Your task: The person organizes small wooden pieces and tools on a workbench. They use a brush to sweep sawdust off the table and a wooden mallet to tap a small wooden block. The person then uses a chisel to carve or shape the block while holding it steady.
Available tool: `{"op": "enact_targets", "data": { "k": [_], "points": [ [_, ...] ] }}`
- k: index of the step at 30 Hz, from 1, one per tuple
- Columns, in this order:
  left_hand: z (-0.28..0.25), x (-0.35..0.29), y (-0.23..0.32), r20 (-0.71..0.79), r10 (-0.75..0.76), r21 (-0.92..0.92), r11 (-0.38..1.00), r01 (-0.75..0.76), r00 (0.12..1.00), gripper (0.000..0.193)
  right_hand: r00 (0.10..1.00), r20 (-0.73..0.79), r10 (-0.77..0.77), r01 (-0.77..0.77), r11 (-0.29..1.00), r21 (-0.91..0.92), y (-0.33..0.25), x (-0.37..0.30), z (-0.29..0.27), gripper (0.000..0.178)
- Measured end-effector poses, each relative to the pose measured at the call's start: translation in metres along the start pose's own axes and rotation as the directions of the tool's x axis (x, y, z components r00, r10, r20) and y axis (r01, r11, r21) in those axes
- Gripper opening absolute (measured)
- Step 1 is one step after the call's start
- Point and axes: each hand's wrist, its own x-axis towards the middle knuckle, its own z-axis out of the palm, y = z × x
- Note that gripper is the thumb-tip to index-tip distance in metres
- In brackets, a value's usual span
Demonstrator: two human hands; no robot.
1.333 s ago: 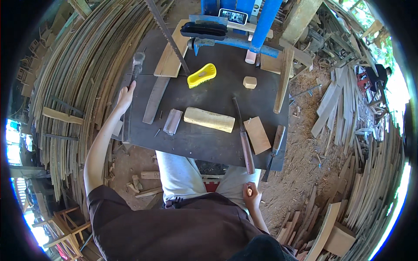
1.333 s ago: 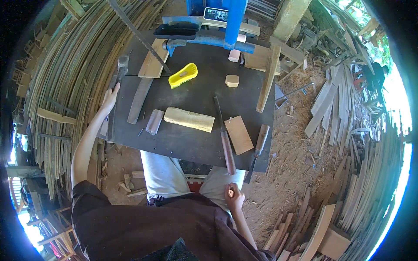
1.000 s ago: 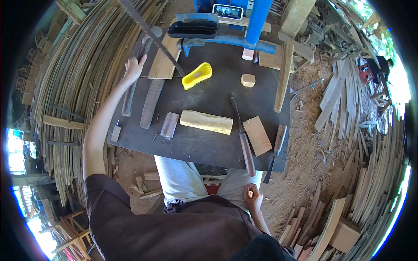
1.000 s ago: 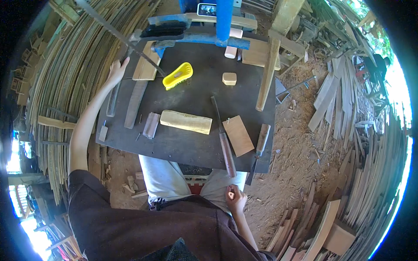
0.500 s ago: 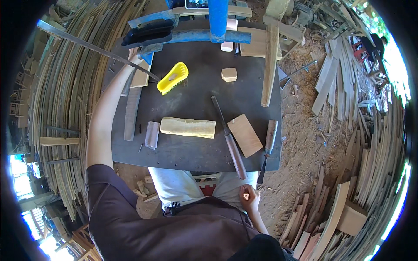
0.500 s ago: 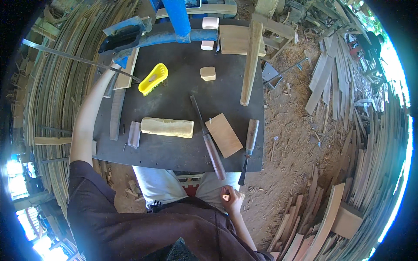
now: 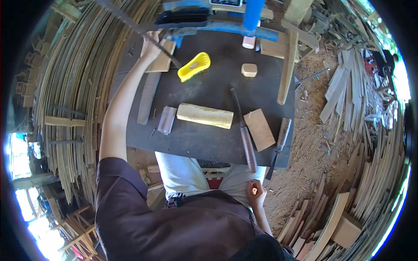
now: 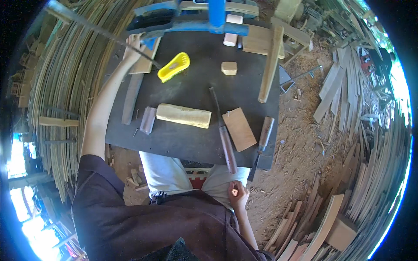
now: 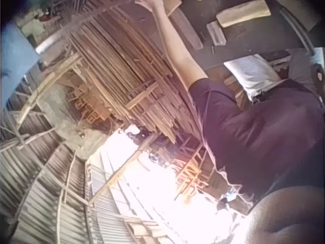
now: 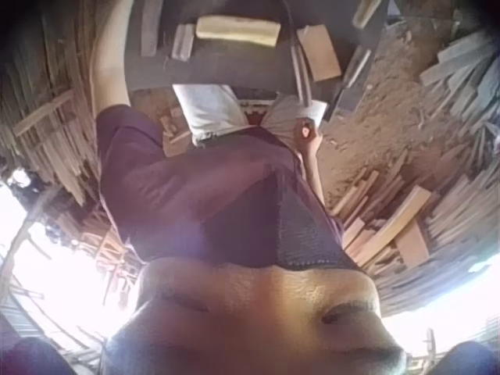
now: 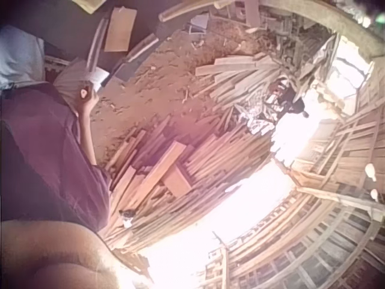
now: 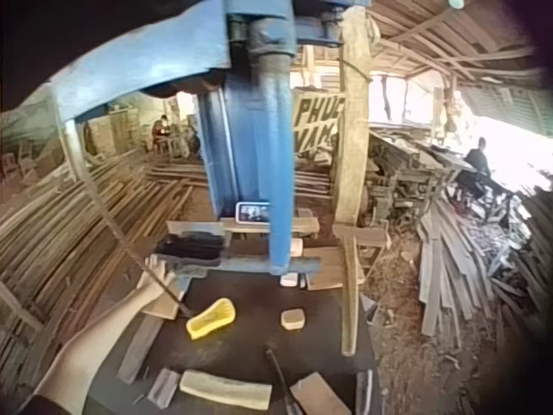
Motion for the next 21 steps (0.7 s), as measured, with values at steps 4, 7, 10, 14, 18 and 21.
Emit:
{"op": "enact_targets", "data": {
  "k": [4,7,10,14,18,21],
  "points": [
    [-0.092,-0.082,0.058,-0.109,-0.118,-0.237,0.967,0.09,0.987,0.022,1.0,-0.019,-0.01,0.01,1.0,-0.001,-0.005,-0.001,0.003,0.009],
    [-0.13,-0.162,0.08,-0.103,-0.138,-0.389,0.917,0.088,0.985,0.012,0.999,-0.029,-0.028,0.028,1.0,-0.005,-0.006,-0.001,0.002,0.008],
    [-0.165,-0.209,0.124,0.125,-0.329,-0.575,0.745,0.338,0.936,0.02,0.999,-0.03,-0.022,0.022,1.0,-0.022,-0.01,-0.001,0.002,0.008],
    [-0.164,-0.257,0.156,0.355,-0.291,-0.274,0.876,0.397,0.888,0.065,0.999,-0.014,-0.05,0.049,0.998,-0.035,-0.009,-0.002,0.002,0.01],
    [-0.183,-0.254,0.186,0.287,-0.365,-0.258,0.861,0.439,0.886,0.057,1.0,-0.013,-0.014,0.013,0.999,-0.04,-0.011,-0.007,-0.001,0.011],
    [-0.172,-0.26,0.182,0.255,-0.33,-0.36,0.84,0.406,0.909,0.051,0.992,-0.077,-0.102,0.104,0.994,0.023,-0.012,-0.008,0.002,0.01]
  ]
}}
